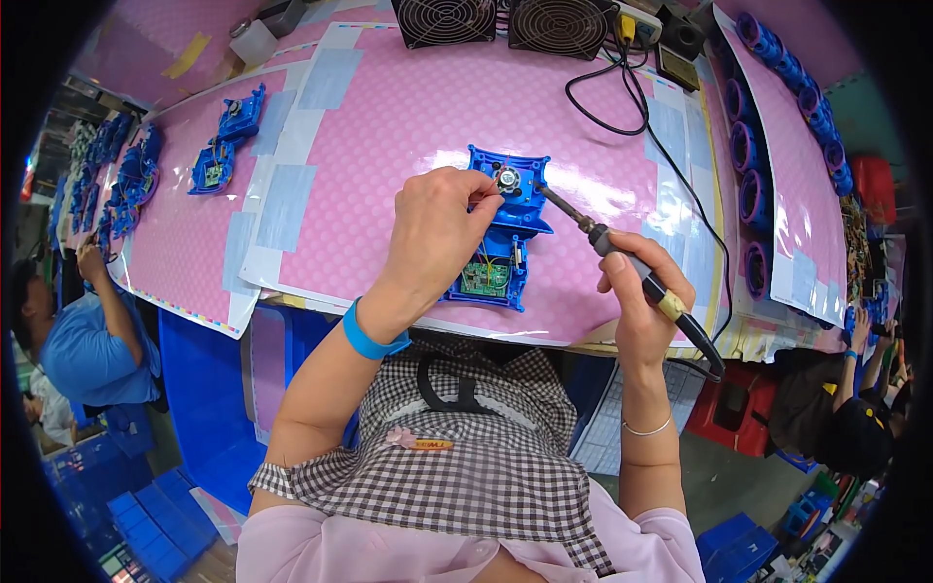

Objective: Soldering components onto circuit boards on an assembly line.

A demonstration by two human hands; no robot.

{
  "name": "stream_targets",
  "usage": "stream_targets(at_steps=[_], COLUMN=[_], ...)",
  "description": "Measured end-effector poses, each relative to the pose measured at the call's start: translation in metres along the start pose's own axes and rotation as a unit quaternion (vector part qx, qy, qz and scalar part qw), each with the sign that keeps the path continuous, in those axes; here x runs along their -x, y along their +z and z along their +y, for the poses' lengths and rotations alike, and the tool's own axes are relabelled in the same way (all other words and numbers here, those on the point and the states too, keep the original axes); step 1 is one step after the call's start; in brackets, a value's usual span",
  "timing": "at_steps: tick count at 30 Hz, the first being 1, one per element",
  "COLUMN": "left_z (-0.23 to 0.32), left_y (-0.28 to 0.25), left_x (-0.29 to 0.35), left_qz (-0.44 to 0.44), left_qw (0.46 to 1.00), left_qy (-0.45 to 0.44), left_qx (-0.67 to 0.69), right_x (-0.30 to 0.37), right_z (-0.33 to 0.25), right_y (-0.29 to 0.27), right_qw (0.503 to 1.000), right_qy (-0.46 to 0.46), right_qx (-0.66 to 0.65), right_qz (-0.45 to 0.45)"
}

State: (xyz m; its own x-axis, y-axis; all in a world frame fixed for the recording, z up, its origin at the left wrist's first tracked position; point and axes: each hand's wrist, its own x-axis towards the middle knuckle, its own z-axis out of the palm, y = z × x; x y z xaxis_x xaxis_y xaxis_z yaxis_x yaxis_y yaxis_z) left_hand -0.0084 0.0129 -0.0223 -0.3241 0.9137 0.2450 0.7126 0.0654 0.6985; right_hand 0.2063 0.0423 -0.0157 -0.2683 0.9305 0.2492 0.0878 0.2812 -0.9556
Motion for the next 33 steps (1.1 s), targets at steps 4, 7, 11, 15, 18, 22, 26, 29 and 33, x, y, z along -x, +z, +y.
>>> stream_targets(at_steps=[4, 7, 11, 15, 18, 22, 26, 29, 33], left_z=[0.001, 0.001, -0.001, 0.0, 0.001, 0.0, 0.0, -0.001, 0.005], left_y=[-0.001, -0.001, -0.001, 0.0, 0.0, 0.0, 0.001, 0.002, 0.004], left_x=[0.0, -0.001, 0.0, 0.0, 0.001, 0.0, -0.001, -0.002, -0.008], left_qz=[0.003, 0.002, 0.002, -0.001, 0.004, 0.001, 0.007, 0.006, 0.0], left_qw=[1.0, 1.0, 1.0, 1.0, 1.0, 1.0, 1.0, 1.0, 0.999], left_qy=[0.006, 0.011, 0.006, 0.013, 0.01, 0.008, 0.011, 0.015, 0.035], left_qx=[0.003, 0.005, 0.001, -0.001, -0.004, -0.007, -0.002, -0.001, 0.001], right_x=[0.005, 0.008, 0.007, 0.004, 0.0, -0.004, -0.007, -0.008, -0.007], right_z=[0.001, 0.003, 0.002, 0.007, 0.011, 0.013, 0.012, 0.005, -0.005], right_y=[-0.007, -0.012, -0.007, 0.002, 0.01, 0.014, 0.013, 0.007, -0.008], right_qw=[0.999, 0.999, 1.0, 0.998, 0.997, 0.998, 0.998, 0.999, 0.999], right_qy=[-0.009, -0.012, -0.023, -0.042, -0.046, -0.028, -0.029, -0.029, -0.027], right_qx=[-0.003, -0.003, 0.011, 0.029, 0.022, 0.013, 0.012, 0.0, -0.011], right_qz=[0.037, 0.033, -0.017, -0.047, -0.055, -0.055, -0.06, -0.037, 0.026])
